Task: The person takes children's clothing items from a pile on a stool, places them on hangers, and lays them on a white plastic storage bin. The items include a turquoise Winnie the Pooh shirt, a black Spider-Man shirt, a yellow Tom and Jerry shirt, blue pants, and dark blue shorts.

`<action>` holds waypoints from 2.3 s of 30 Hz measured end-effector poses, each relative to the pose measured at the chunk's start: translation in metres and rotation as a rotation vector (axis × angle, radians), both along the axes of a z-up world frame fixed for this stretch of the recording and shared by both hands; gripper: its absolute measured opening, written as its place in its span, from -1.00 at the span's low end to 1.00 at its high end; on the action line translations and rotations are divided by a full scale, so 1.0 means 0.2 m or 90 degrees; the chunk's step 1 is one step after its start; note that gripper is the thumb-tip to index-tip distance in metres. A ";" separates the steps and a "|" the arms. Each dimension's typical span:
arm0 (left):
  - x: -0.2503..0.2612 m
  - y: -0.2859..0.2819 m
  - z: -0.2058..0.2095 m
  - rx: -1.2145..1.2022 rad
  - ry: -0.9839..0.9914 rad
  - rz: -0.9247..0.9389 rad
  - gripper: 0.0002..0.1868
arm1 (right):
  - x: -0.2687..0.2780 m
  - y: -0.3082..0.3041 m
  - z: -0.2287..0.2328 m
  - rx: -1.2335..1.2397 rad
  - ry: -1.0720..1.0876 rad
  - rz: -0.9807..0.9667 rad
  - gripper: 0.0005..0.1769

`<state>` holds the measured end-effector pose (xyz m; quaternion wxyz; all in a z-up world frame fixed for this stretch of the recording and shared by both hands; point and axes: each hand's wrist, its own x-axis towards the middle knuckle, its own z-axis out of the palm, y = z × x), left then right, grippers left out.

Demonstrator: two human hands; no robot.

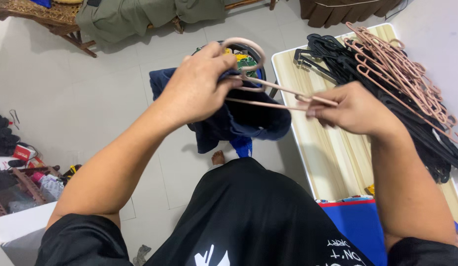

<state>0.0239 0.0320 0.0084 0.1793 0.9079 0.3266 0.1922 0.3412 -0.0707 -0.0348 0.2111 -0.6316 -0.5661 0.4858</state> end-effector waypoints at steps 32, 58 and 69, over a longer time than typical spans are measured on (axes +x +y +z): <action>-0.33 -0.05 -0.23 -0.048 -0.015 0.173 -0.55 | -0.12 0.34 -0.53 -0.037 0.673 -0.258 -0.50; -0.35 -0.26 -0.32 -0.139 -0.292 0.115 -0.56 | -0.10 0.14 -0.31 0.136 0.549 -0.231 -0.56; -0.28 -0.40 -0.30 -0.167 -0.173 0.092 -0.35 | -0.19 0.15 -0.25 0.370 -0.177 -0.102 -0.70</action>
